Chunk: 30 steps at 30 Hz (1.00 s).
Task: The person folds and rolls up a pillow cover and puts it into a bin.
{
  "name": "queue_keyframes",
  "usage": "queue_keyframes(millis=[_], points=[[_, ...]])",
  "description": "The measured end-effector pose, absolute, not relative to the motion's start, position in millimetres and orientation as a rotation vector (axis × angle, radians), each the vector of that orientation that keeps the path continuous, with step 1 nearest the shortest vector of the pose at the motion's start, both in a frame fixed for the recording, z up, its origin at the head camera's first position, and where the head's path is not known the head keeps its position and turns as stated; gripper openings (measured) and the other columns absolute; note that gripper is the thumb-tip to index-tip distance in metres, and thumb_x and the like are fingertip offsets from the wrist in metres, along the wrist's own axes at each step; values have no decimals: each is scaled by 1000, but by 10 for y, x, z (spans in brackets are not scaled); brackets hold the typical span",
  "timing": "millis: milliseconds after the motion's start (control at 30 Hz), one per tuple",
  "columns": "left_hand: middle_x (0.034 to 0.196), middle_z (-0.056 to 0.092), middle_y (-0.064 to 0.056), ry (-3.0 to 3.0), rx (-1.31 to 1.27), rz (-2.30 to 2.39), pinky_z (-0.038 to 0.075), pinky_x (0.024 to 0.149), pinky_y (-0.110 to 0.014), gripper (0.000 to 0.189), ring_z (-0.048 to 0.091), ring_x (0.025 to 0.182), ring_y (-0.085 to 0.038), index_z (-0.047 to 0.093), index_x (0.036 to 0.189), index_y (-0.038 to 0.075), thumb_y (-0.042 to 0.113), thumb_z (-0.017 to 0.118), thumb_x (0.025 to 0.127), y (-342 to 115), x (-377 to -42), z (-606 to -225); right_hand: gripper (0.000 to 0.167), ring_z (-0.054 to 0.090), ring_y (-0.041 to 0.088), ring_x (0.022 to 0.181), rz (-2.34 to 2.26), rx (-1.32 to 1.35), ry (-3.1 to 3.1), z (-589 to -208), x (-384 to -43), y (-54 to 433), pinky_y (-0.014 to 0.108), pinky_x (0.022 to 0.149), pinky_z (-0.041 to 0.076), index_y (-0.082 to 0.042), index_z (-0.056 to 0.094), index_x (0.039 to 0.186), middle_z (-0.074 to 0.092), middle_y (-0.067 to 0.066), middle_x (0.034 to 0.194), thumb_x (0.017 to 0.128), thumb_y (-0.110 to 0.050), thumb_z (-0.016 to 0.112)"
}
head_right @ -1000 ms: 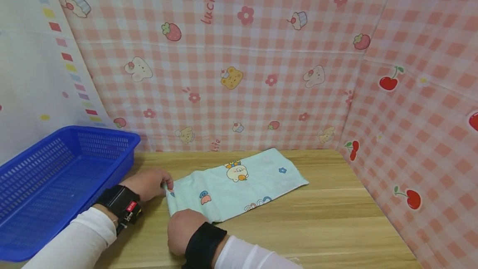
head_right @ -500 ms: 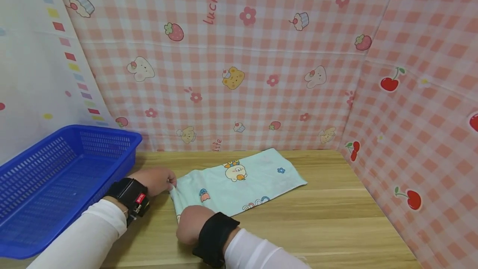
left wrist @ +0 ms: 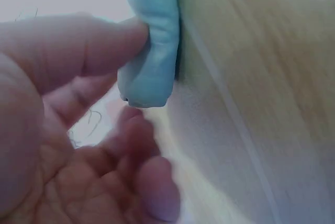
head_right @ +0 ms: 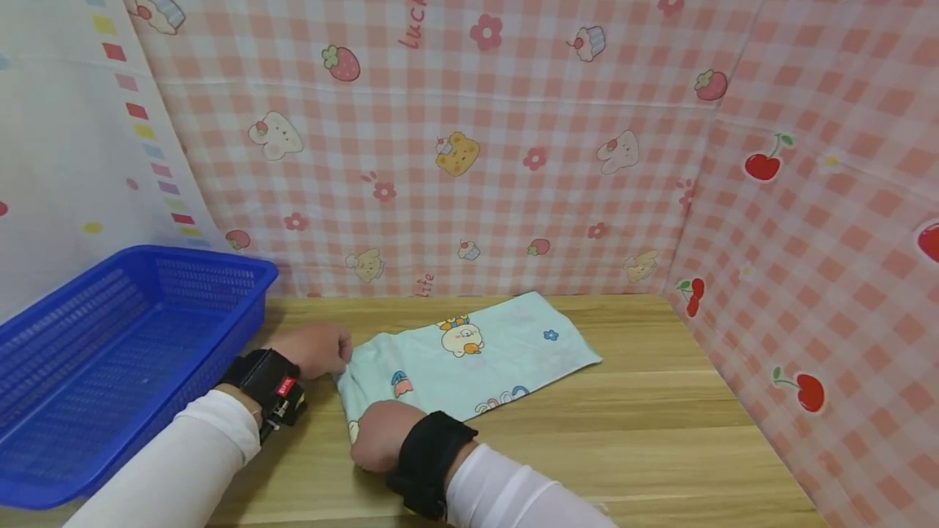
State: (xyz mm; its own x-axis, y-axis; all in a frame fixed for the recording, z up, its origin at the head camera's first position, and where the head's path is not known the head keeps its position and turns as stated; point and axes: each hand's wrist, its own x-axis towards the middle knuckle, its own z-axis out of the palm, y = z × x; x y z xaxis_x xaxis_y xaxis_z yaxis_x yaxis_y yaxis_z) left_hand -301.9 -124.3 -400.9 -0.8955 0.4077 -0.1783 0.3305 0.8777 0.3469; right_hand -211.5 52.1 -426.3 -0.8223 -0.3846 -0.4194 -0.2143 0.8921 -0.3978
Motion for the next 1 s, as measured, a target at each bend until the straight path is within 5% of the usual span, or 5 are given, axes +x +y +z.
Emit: queue_keyframes(millis=[200,533,733,1000], points=[[77,66,4,2957,686,453,50,66,-31,19,57,70,-14,71,73,15,1,78,84,-1280,-2962,-4105,32,47,18,54,-417,-450,2601,-4217,-2037,443,30,53,36,-12,59,68,53,0,65,95,-28,62],[98,74,-1,3005,819,289,58,87,-41,27,67,92,-19,79,83,19,-7,71,81,-1373,-2879,-4125,34,52,18,64,-214,-553,2680,-4108,-1902,245,29,63,44,-9,67,76,58,1,71,101,-32,61],[93,73,2,2946,759,266,56,81,-40,17,63,83,-15,79,85,21,6,86,80,-1385,-2871,-4088,33,47,18,57,-226,-578,2647,-4135,-1942,270,29,53,37,-10,63,67,53,1,65,97,-21,60],[82,71,10,2918,727,345,53,77,-36,14,62,78,-11,76,78,24,18,86,85,-1374,-2911,-4102,36,43,18,55,-275,-553,2578,-4113,-2010,397,30,51,31,-10,58,65,47,0,63,99,-23,56]])
